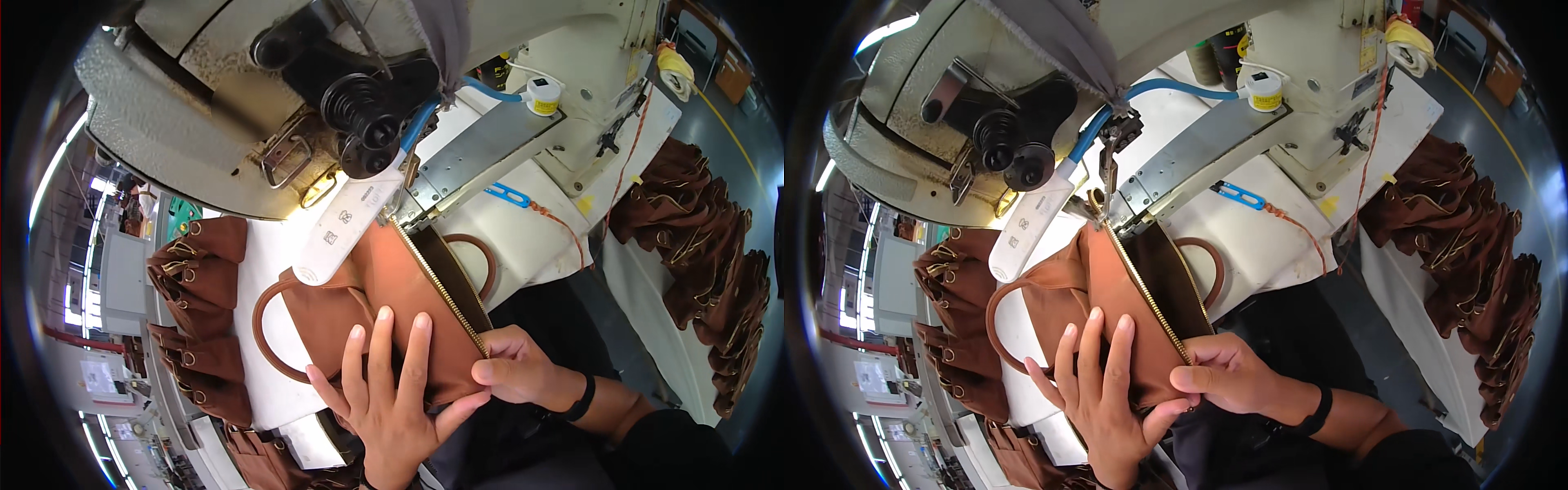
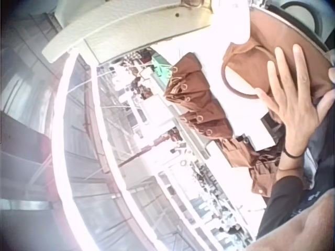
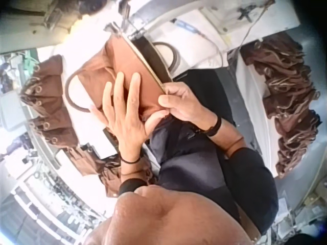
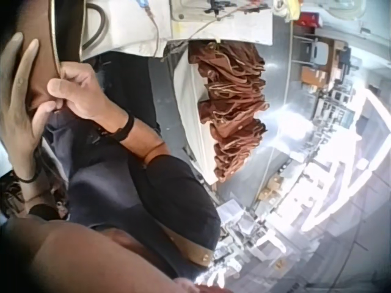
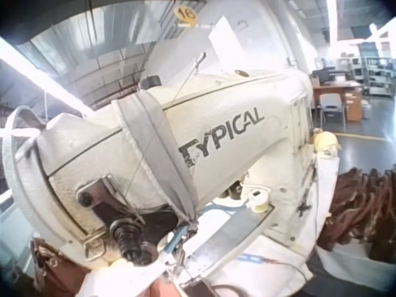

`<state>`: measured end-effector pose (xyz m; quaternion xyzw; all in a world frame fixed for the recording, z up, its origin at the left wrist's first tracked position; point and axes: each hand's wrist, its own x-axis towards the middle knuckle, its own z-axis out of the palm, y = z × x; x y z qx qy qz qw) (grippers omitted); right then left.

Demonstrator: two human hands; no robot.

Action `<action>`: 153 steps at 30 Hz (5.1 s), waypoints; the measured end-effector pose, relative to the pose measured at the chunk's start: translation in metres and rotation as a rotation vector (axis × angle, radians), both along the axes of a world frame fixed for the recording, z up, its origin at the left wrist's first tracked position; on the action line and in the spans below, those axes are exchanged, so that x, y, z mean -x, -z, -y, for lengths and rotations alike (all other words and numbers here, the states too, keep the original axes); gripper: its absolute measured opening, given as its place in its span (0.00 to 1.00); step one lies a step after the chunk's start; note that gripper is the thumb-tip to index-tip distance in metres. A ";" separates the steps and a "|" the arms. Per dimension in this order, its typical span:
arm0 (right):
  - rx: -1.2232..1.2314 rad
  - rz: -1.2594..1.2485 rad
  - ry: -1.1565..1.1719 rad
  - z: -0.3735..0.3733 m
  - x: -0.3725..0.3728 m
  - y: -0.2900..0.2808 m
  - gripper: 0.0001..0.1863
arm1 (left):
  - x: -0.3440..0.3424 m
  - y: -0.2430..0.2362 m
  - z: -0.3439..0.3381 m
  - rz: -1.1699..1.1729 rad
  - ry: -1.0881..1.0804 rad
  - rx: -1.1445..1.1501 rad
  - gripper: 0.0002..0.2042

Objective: The person operates an industrial sewing machine to stitch a zipper onto a brown leather bag. They guide the bag under the needle, align the zipper, and sew along the edge. After completing the stitch, they cut the thread and inspect the finished bag before moving on to the next one.

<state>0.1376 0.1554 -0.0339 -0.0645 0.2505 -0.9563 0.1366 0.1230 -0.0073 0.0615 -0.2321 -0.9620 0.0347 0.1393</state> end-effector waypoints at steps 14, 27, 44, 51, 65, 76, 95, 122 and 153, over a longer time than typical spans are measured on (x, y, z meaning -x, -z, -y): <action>-0.209 -0.089 0.039 -0.008 0.030 -0.008 0.15 | 0.029 0.004 0.001 0.015 -0.002 -0.105 0.47; -0.280 -0.119 0.091 -0.004 0.036 -0.010 0.17 | 0.037 0.001 0.003 0.061 0.044 -0.098 0.46; -0.301 -0.137 0.083 -0.005 0.076 -0.014 0.16 | 0.075 0.007 0.007 -0.014 0.123 -0.127 0.41; -0.328 -0.189 0.095 -0.006 0.079 -0.012 0.16 | 0.075 0.010 0.005 -0.013 0.163 -0.175 0.37; -0.500 -0.161 0.182 -0.002 0.118 -0.028 0.16 | 0.124 0.036 0.019 -0.128 0.226 -0.384 0.39; -0.718 -0.068 0.501 0.019 0.128 -0.042 0.15 | 0.143 0.038 0.018 -0.238 0.203 -0.435 0.31; -0.695 -0.137 0.298 -0.011 0.122 -0.041 0.13 | 0.116 0.065 -0.010 -0.409 0.209 -0.713 0.18; -0.473 0.069 0.419 0.014 0.124 -0.040 0.09 | 0.130 0.063 -0.015 -0.380 0.282 -0.825 0.12; -0.771 -0.210 0.411 -0.019 0.148 -0.063 0.09 | 0.137 0.064 -0.013 -0.402 0.269 -0.822 0.09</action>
